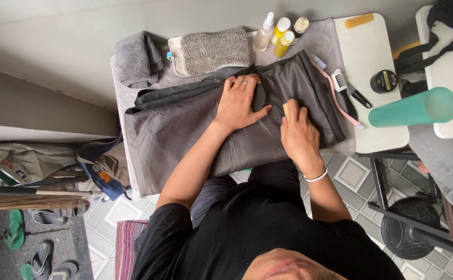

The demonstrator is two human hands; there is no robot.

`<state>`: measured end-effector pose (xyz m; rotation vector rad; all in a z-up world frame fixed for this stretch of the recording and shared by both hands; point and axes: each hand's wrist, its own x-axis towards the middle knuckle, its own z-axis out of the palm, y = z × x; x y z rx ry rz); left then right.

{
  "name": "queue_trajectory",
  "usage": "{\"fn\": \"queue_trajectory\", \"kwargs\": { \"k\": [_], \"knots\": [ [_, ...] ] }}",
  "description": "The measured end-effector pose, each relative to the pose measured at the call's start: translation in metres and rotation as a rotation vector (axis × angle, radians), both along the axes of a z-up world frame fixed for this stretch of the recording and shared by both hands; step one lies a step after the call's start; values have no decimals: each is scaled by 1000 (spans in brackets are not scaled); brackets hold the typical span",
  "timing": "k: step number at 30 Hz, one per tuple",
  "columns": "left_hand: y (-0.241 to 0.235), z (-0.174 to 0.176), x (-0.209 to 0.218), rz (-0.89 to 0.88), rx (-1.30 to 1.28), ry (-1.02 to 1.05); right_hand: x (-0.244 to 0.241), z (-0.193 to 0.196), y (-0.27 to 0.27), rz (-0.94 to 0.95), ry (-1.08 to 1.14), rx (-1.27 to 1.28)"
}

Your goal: The person wipes the surface of a gray fabric bag using a small sponge and a round black object. They repeatedly rub different sections of the bag, occasionally switching between the sponge and the round object, while other items like towels and bottles remain on the table.

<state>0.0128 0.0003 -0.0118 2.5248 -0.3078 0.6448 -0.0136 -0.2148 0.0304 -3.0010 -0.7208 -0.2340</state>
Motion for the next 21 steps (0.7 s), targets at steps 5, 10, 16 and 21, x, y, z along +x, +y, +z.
{"fn": "queue_trajectory", "kwargs": {
  "k": [5, 10, 16, 21],
  "knots": [
    [1, 4, 1, 12, 9, -45, 31, -1, 26, 57, -3, 5],
    [-3, 2, 1, 16, 11, -71, 69, -9, 50, 96, -59, 50],
    [0, 5, -1, 27, -1, -77, 25, 0, 39, 84, -143, -72],
    [0, -3, 4, 24, -15, -86, 24, 4, 38, 76, -48, -16]
  ]
}}
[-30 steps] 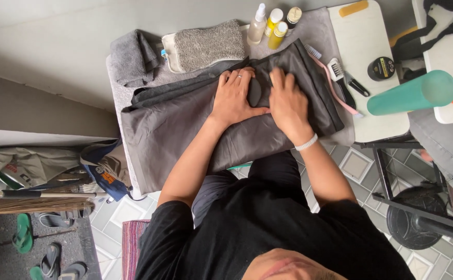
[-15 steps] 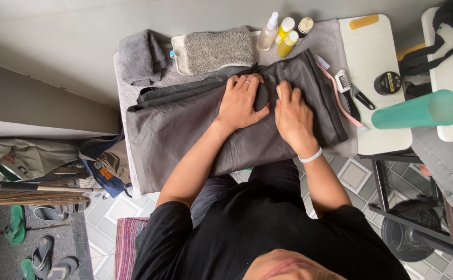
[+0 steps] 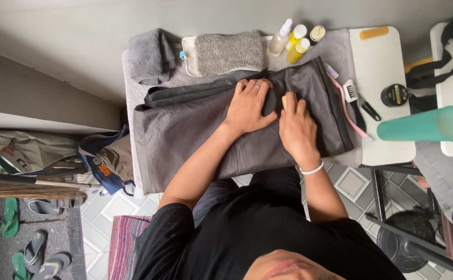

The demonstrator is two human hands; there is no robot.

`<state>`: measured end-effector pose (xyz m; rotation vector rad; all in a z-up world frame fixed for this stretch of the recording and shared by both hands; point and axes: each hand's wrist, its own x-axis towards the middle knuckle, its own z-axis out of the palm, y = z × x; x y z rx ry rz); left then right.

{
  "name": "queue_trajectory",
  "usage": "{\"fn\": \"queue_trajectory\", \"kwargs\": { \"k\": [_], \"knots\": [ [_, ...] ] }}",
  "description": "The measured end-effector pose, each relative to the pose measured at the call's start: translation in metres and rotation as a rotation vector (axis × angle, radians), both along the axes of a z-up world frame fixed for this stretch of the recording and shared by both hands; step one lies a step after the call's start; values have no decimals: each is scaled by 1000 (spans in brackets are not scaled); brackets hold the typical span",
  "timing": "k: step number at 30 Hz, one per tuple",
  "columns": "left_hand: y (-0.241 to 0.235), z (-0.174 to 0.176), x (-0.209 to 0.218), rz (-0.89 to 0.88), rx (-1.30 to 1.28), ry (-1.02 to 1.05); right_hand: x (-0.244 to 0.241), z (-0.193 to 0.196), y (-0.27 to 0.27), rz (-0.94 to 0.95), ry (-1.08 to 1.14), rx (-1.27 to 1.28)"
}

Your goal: The person wipes the surface of a gray fabric bag using a small sponge and a round black object. They repeatedly rub different sections of the bag, occasionally switching between the sponge and the round object, while other items like towels and bottles remain on the table.

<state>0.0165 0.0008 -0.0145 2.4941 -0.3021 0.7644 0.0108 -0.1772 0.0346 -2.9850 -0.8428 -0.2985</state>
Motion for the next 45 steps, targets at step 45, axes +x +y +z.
{"fn": "queue_trajectory", "kwargs": {
  "k": [45],
  "knots": [
    [1, 13, -6, 26, 30, 96, -17, -17, -8, 1, -18, -34]
  ]
}}
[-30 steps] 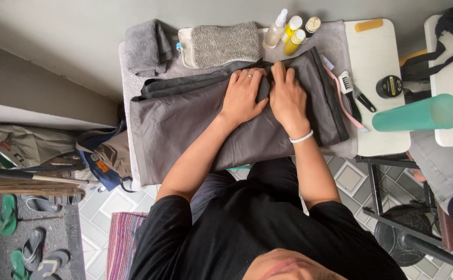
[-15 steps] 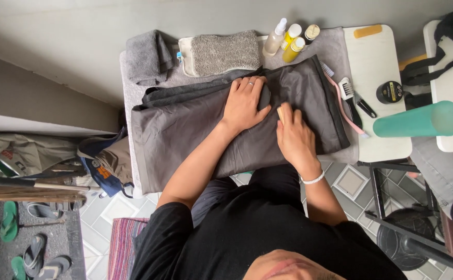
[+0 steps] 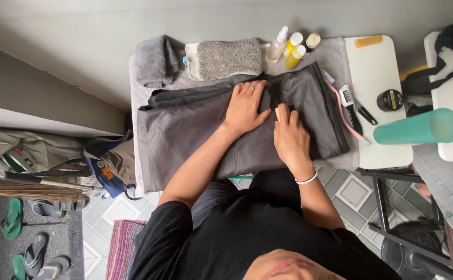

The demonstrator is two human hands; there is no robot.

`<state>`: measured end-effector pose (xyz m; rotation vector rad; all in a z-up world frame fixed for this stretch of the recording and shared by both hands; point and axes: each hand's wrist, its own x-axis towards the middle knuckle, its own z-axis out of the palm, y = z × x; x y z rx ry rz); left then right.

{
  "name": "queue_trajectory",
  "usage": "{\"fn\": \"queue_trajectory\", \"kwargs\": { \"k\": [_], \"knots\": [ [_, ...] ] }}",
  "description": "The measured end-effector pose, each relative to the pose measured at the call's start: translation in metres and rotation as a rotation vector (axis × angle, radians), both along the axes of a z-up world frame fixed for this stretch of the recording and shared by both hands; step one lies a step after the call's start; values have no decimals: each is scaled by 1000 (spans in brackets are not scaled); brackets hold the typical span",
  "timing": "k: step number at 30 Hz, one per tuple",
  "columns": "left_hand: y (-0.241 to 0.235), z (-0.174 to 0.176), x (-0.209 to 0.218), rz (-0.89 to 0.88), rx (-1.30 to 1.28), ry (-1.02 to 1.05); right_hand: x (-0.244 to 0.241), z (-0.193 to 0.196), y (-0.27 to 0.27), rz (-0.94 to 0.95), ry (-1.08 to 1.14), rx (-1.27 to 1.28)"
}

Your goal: The person wipes the surface of a gray fabric bag using a small sponge and a round black object. They repeatedly rub different sections of the bag, occasionally switching between the sponge and the round object, while other items like towels and bottles remain on the table.

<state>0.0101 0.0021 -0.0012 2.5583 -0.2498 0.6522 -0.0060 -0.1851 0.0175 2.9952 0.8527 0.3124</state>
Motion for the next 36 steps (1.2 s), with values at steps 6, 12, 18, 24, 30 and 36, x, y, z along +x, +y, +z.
{"fn": "queue_trajectory", "kwargs": {
  "k": [6, 12, 18, 24, 30, 36],
  "knots": [
    [0, -6, 4, 18, -6, -25, 57, 4, 32, 57, 46, 169],
    [-1, -5, 0, 17, -29, -46, 78, 6, 41, 73, 181, 229],
    [0, 0, -2, -2, -36, -41, 42, 31, 21, 43, 254, 198],
    [-1, 6, -6, -10, -33, -45, -31, 29, -18, -3, 186, 102],
    [-1, -1, -1, 1, -32, -22, -31, 27, -18, -33, 270, 98],
    [-4, -3, -1, 31, -34, -26, 13, 28, 22, 40, 221, 144]
  ]
}}
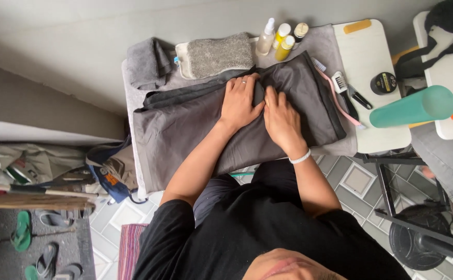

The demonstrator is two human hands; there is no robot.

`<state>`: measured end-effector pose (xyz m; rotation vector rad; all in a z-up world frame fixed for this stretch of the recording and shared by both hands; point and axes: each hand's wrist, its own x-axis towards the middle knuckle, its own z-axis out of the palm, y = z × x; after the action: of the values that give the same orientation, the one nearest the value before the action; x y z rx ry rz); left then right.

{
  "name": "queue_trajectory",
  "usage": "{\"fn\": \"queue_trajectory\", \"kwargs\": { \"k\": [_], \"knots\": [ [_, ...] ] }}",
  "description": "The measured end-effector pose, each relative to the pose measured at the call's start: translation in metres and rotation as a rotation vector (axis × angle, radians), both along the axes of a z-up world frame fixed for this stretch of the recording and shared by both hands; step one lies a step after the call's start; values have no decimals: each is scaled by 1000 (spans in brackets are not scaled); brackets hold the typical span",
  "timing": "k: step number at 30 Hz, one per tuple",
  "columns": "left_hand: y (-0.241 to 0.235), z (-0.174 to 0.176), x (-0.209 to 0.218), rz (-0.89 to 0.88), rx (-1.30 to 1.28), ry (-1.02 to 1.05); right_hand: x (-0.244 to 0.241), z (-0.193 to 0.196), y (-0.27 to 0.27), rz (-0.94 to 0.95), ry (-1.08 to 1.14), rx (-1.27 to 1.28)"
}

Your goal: The person wipes the surface of a gray fabric bag using a small sponge and a round black object. They repeatedly rub different sections of the bag, occasionally switching between the sponge and the round object, while other items like towels and bottles remain on the table.

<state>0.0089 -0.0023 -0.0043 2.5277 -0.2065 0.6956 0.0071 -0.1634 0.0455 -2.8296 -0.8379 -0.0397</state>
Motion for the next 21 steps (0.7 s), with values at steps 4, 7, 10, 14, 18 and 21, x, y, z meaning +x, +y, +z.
{"fn": "queue_trajectory", "kwargs": {
  "k": [4, 7, 10, 14, 18, 21],
  "knots": [
    [1, -3, 1, -5, -56, 15, 34, -9, 16, -5, -46, 41],
    [3, -2, -2, -20, -44, 36, 23, -4, 10, -20, 19, 120],
    [4, 1, -1, -14, -51, 49, -10, 7, -4, -25, 39, 49],
    [6, 2, 3, -3, -24, 59, -15, 3, -1, -50, 37, 8],
    [4, 1, 2, -14, -46, 30, 25, -10, 18, -54, -23, 111],
    [3, 2, -1, -11, -53, 10, 51, -24, 20, -29, -6, 111]
  ]
}}
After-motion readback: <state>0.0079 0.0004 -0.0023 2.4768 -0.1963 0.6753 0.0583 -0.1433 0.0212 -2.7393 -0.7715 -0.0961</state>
